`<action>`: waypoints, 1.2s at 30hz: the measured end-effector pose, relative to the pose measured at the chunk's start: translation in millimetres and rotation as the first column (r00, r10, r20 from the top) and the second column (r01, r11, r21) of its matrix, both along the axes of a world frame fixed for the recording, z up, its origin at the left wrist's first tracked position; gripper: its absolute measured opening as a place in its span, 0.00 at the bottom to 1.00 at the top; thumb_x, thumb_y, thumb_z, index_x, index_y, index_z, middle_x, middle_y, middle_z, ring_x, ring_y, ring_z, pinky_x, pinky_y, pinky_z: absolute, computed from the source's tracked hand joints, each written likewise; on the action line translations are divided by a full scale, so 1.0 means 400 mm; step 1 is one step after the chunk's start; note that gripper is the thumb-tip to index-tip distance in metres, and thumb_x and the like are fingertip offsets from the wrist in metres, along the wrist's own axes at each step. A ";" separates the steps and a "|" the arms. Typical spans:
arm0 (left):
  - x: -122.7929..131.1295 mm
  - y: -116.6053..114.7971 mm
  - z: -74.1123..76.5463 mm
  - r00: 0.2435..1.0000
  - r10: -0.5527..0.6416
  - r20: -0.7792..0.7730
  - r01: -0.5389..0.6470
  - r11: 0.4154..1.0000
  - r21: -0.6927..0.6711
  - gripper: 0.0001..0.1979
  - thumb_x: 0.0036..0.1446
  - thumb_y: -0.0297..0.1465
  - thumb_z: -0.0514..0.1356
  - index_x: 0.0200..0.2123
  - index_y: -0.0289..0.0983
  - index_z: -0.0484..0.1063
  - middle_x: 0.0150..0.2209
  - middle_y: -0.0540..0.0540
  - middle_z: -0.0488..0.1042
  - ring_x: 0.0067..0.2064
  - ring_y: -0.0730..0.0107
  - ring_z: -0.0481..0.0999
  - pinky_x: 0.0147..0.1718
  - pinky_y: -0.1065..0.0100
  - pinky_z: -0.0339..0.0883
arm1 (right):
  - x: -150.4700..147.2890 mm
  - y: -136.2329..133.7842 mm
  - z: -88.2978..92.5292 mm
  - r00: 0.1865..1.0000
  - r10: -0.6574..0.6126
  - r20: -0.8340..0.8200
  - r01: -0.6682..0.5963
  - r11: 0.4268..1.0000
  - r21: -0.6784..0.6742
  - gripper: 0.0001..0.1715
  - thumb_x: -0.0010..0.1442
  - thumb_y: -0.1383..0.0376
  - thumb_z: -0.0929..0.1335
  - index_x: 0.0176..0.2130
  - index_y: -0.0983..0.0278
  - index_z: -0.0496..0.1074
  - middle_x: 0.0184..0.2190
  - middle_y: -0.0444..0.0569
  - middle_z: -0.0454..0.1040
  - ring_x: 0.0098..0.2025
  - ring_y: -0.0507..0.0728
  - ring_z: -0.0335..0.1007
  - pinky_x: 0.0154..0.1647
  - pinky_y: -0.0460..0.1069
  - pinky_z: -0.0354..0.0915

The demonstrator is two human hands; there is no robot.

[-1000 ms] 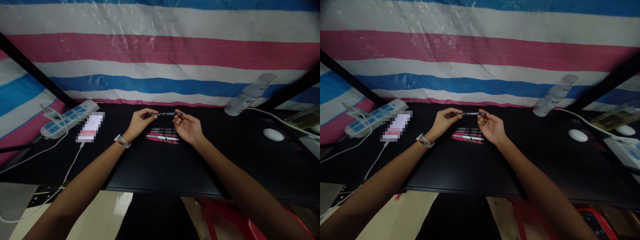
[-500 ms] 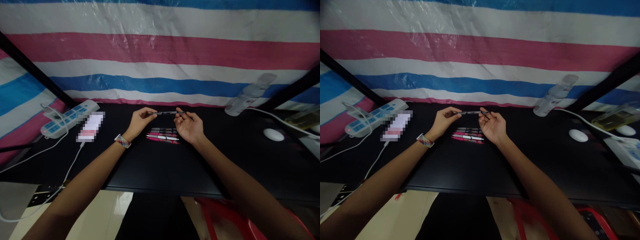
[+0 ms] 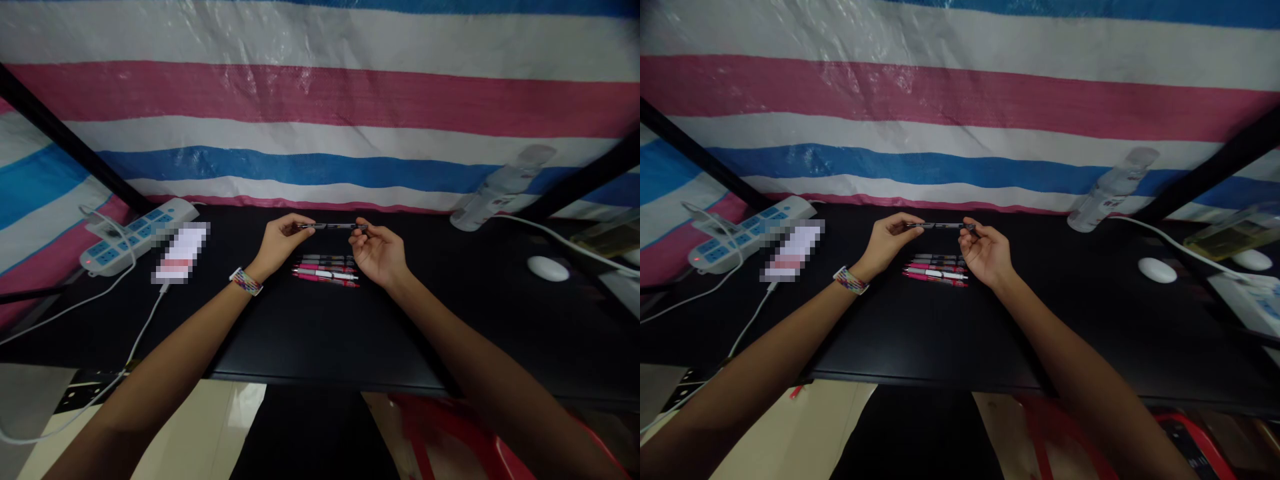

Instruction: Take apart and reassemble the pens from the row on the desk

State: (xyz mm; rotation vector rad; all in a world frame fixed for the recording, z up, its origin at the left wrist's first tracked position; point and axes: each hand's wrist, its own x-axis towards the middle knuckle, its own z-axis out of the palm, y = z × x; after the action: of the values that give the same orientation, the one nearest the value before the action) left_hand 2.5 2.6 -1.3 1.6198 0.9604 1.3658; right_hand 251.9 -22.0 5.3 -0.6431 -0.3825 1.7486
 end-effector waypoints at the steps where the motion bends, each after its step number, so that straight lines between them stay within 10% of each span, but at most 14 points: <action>1: 0.000 0.000 0.000 1.000 -0.001 0.000 0.001 1.000 0.001 0.13 0.58 0.38 0.78 0.43 0.39 0.87 0.41 0.44 0.88 0.42 0.64 0.84 0.46 0.61 0.78 | 0.000 -0.001 0.002 1.000 -0.003 0.005 0.003 1.000 -0.003 0.13 0.58 0.70 0.72 0.44 0.64 0.80 0.30 0.47 0.79 0.30 0.50 0.74 0.33 0.41 0.77; 36: 0.003 0.002 -0.001 1.000 -0.013 0.002 0.013 1.000 -0.005 0.13 0.56 0.39 0.78 0.42 0.39 0.88 0.41 0.43 0.88 0.42 0.64 0.84 0.46 0.60 0.78 | -0.009 -0.009 0.020 0.999 -0.050 0.007 0.050 0.999 -0.013 0.12 0.60 0.71 0.72 0.44 0.64 0.81 0.31 0.46 0.79 0.30 0.49 0.75 0.36 0.40 0.78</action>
State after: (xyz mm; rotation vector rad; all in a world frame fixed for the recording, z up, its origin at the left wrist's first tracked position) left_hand 3.5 3.4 -1.5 1.6177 0.9505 1.3549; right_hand 248.4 -25.6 13.3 -0.6623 -0.3567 1.7030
